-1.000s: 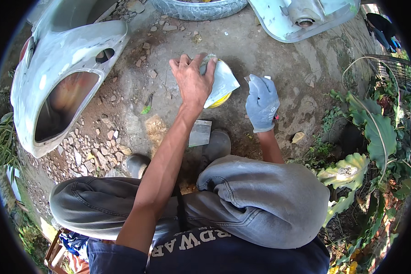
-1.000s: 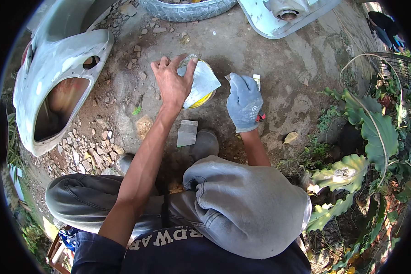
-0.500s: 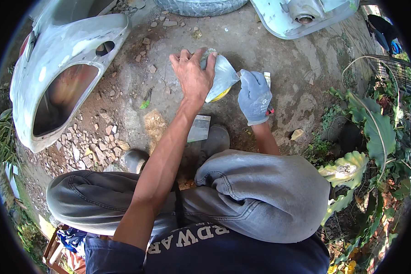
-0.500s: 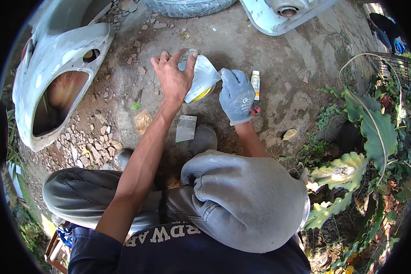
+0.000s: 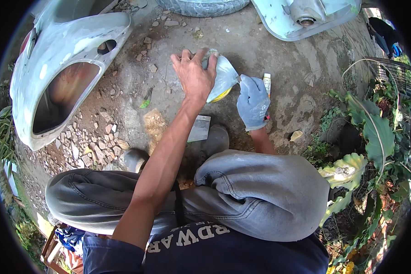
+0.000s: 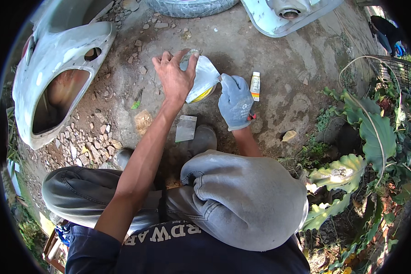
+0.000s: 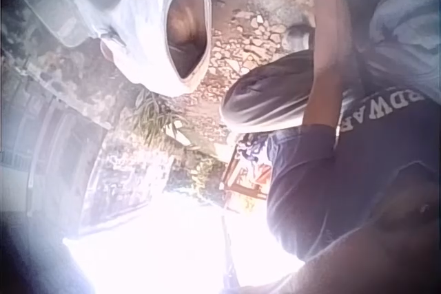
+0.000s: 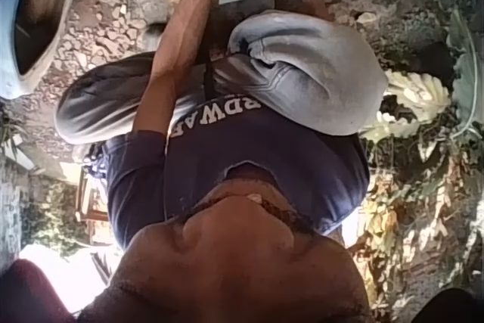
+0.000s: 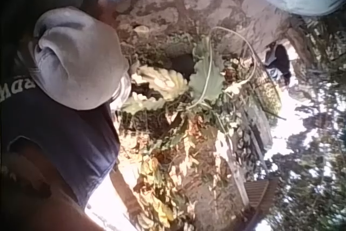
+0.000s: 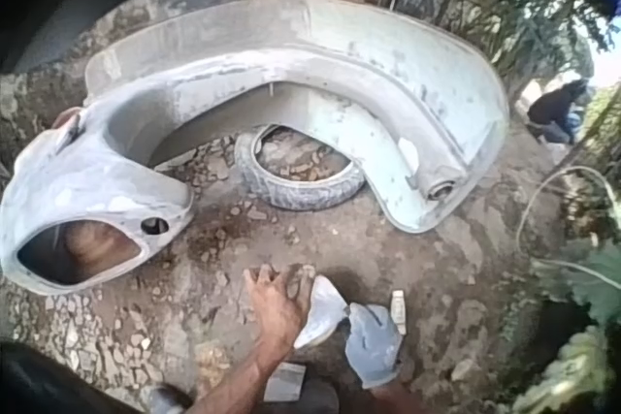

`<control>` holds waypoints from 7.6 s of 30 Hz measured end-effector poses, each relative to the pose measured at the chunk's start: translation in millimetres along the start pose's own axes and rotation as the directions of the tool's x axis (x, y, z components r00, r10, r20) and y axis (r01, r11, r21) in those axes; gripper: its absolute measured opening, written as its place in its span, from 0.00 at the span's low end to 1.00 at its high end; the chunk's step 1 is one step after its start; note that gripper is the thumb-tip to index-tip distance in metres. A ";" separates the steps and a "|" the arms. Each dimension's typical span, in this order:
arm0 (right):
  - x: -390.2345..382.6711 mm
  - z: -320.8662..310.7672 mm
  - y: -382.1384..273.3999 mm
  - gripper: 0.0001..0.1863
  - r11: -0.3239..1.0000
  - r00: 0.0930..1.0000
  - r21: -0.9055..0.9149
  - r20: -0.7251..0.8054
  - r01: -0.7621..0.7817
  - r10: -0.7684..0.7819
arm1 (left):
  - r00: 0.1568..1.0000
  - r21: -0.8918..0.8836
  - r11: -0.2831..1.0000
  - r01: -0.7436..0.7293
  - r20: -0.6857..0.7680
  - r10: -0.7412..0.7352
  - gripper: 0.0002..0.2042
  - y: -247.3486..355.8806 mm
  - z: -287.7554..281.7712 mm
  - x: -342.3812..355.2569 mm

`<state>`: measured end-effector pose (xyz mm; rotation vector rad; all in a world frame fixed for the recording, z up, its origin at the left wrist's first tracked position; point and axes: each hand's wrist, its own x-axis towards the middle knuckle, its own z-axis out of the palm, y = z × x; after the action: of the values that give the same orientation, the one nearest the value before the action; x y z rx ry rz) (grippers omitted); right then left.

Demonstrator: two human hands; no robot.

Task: Apply and smooth body filler on a motorcycle frame part using a spreader and sandpaper.

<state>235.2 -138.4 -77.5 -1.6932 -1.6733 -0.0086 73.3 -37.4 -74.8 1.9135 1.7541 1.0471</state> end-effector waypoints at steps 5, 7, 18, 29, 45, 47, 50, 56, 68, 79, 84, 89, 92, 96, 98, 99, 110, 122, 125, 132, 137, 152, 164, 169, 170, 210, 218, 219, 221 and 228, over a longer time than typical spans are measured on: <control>15.8 -1.4 1.8 0.11 1.000 0.998 -0.023 0.067 0.000 0.001 | 0.984 0.147 0.984 0.103 -0.160 -0.079 0.16 6.8 7.8 -10.8; 11.2 1.0 -5.1 0.11 0.999 0.999 -0.047 0.029 0.019 -0.018 | 0.984 0.159 0.980 0.122 -0.151 -0.098 0.16 5.9 6.9 -13.7; 30.9 -5.3 0.6 0.11 0.983 0.983 -0.141 0.159 0.119 -0.096 | 0.986 0.158 0.978 0.135 -0.115 -0.118 0.16 5.6 11.1 -16.3; 13.7 -2.7 -10.3 0.17 0.989 0.990 -0.124 0.129 0.075 -0.059 | 0.987 0.184 0.972 0.146 -0.096 -0.130 0.17 2.0 9.0 -16.2; 11.4 -4.8 -14.7 0.14 0.991 0.992 -0.130 0.123 0.043 -0.026 | 0.986 0.176 0.975 0.136 -0.120 -0.116 0.17 2.0 9.3 -12.7; 19.7 -4.8 -11.7 0.13 0.985 0.981 -0.141 0.183 0.097 -0.070 | 0.982 0.187 0.973 0.134 -0.156 -0.105 0.16 0.0 7.0 -12.7; 28.7 -6.1 -2.2 0.13 0.989 0.987 -0.131 0.153 0.068 -0.047 | 0.983 0.143 0.983 0.119 -0.153 -0.096 0.16 6.7 11.4 -10.6; 24.8 -5.4 4.0 0.10 0.996 0.993 -0.083 0.115 0.023 -0.014 | 0.992 0.123 0.991 0.046 -0.121 -0.031 0.19 6.0 9.1 -19.4; 26.7 0.8 -4.3 0.08 0.994 0.987 -0.041 0.126 0.101 -0.095 | 0.995 0.138 0.987 0.084 -0.066 -0.075 0.19 4.9 1.0 -16.9; -3.8 -10.7 -2.5 0.09 0.997 0.994 -0.059 0.100 0.052 -0.046 | 0.993 0.156 0.986 0.052 -0.109 -0.035 0.18 8.5 14.6 -16.4; 19.5 -4.0 11.5 0.12 0.988 0.990 -0.094 0.078 0.121 -0.114 | 0.994 0.111 0.990 0.090 -0.067 -0.083 0.17 19.7 11.2 -14.2; 12.5 -1.7 5.3 0.10 0.998 0.997 -0.043 0.064 0.054 -0.051 | 0.993 0.120 0.991 0.063 -0.105 -0.050 0.17 12.5 7.0 -16.1; 14.1 -8.9 10.1 0.08 0.997 0.998 -0.062 0.044 0.038 -0.035 | 0.994 0.082 0.995 0.065 -0.090 -0.058 0.16 21.3 16.0 -16.2; -2.3 -10.8 -6.7 0.07 0.995 0.996 -0.096 0.093 0.025 -0.016 | 0.993 0.112 0.993 0.040 -0.115 -0.027 0.15 11.8 6.8 -17.2; 18.0 -4.1 7.8 0.08 0.998 0.999 -0.060 0.031 -0.003 0.005 | 0.995 0.101 0.992 0.082 -0.071 -0.075 0.15 14.6 9.0 -13.5; 14.9 1.5 2.3 0.08 0.999 1.000 -0.036 0.011 -0.011 0.012 | 0.995 0.106 0.991 0.080 -0.075 -0.072 0.15 10.1 9.7 -14.9; -7.4 -14.1 -24.8 0.08 0.997 0.979 -0.071 0.201 0.027 -0.012 | 0.992 0.141 0.986 0.091 -0.095 -0.078 0.19 3.7 10.4 -15.2; 28.0 -8.4 4.1 0.07 0.998 0.991 -0.057 0.127 0.040 -0.033 | 0.997 0.173 0.984 0.049 -0.072 -0.037 0.22 12.1 3.9 -16.4; 38.5 -9.7 12.2 0.07 0.992 0.985 -0.068 0.140 0.110 -0.099 | 0.998 0.142 0.988 0.059 -0.041 -0.054 0.20 17.5 4.8 -16.5; 45.1 -10.4 -1.2 0.08 0.979 0.970 -0.139 0.215 0.147 -0.115 | 0.998 0.174 0.984 0.030 -0.052 -0.021 0.22 11.9 -2.6 -16.2; 28.1 -14.5 -5.5 0.08 0.982 0.975 -0.107 0.177 0.153 -0.133 | 0.999 0.205 0.979 0.011 -0.035 -0.004 0.21 12.9 6.5 -11.9; 34.7 -12.2 -1.9 0.06 0.970 0.973 -0.160 0.170 0.183 -0.155 | 1.000 0.170 0.985 0.000 -0.008 0.001 0.19 20.1 3.6 -17.8; 26.0 -21.9 10.8 0.09 0.997 0.991 -0.069 0.132 0.045 -0.036 | 0.983 0.174 0.977 -0.126 0.155 0.099 0.23 14.3 -7.8 -4.3; 36.4 0.3 7.2 0.06 0.989 0.981 -0.062 0.152 0.135 -0.124 | 0.982 0.116 0.992 -0.057 0.188 0.034 0.23 -6.4 -7.7 -9.7; 35.5 -5.2 14.1 0.06 0.982 0.976 -0.078 0.151 0.170 -0.157 | 0.982 0.087 0.995 -0.057 0.183 0.040 0.22 -1.0 -3.0 -7.0; -14.6 -41.1 -29.2 0.11 0.998 0.960 -0.062 0.281 0.031 -0.012 | 0.966 -0.022 0.995 -0.099 0.237 0.101 0.21 -5.0 1.9 -4.8; 33.5 -11.8 8.6 0.07 0.991 0.980 -0.108 0.188 0.082 -0.061 | 0.965 -0.069 0.988 -0.137 0.215 0.149 0.16 3.8 10.5 -0.9; 30.2 -9.9 9.2 0.07 0.995 0.985 -0.056 0.159 0.080 -0.070 | 0.965 -0.070 0.989 -0.132 0.219 0.145 0.16 3.9 11.4 1.3; 19.5 -13.1 9.4 0.07 0.997 0.989 -0.005 0.128 0.079 -0.078 | 0.964 -0.058 0.988 -0.141 0.219 0.151 0.16 3.5 7.2 -5.2; 28.5 -22.2 5.4 0.08 0.988 0.972 -0.095 0.214 0.123 -0.101 | 0.968 -0.088 0.982 -0.164 0.175 0.178 0.16 3.5 12.2 1.2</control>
<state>254.8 -124.2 -50.2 -1.7253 -1.9546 0.0260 84.4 -34.2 -80.2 2.0720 1.4533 0.9442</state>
